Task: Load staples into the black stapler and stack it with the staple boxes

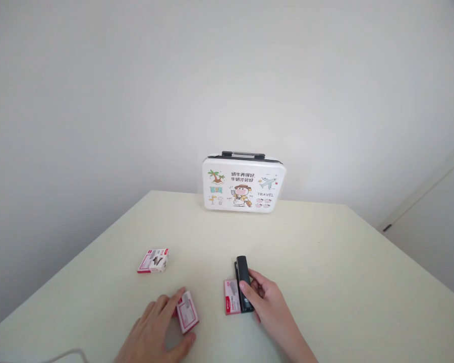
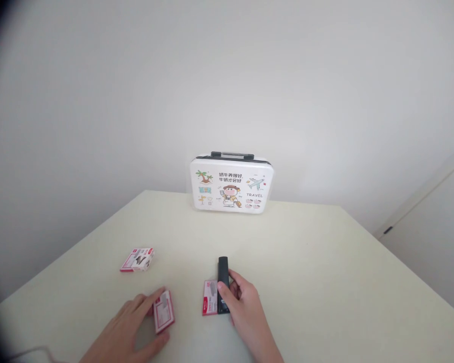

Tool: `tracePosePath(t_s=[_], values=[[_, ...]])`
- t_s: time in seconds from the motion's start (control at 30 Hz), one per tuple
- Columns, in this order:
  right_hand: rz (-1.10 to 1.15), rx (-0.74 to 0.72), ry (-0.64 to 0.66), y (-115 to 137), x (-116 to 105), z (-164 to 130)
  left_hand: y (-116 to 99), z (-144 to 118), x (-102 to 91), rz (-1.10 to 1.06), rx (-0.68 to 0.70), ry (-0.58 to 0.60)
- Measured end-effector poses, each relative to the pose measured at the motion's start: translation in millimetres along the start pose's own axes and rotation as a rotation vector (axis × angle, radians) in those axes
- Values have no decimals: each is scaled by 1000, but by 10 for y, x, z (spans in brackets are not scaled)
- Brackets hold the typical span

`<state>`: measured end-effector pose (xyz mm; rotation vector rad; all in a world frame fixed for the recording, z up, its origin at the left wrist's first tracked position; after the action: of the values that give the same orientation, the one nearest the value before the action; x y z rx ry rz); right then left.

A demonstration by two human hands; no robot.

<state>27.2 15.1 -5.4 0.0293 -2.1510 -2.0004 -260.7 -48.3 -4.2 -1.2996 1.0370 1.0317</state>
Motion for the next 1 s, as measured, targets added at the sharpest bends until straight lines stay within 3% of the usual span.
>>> tracePosePath(t_s=[0.23, 0.33, 0.47, 0.53, 0.6, 0.7, 0.73, 0.8, 0.87, 1.0], values=[[-2, -14, 13, 13, 7, -20, -723, 337, -218, -255, 266, -55], [-1, -14, 12, -14, -8, -51, -1037, 456, -242, -255, 371, 5], [7, -12, -2, -39, -16, -83, -1168, 495, -206, -280, 431, 65], [8, -12, -5, -34, -12, -90, -1023, 529, -214, -337, 433, 56], [12, -3, -13, -24, -10, -92, -689, 622, -264, -377, 352, -41], [22, 18, -10, -15, -12, -87, 62, 838, -408, -276, 49, -380], [24, 22, -7, -13, -14, -86, 308, 908, -451, -194, -50, -441], [27, 29, -1, -10, -17, -84, 692, 1025, -495, -2, -133, -353], [33, 33, 5, -5, -17, -87, 922, 1057, -513, 44, -137, -274], [36, 27, 5, -5, -15, -100, 1078, 819, -419, 91, -144, -181]])
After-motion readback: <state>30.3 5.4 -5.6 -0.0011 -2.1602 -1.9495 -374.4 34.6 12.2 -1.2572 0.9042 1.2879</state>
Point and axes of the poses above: each hand's wrist, its own z-axis towards the middle knuckle, its own x-axis out of the palm, y = z × x, the point moved 2 cm from there along z, towards the middle knuckle, and after that the axes turned 12 degrees about z, right-handed, at the moved point
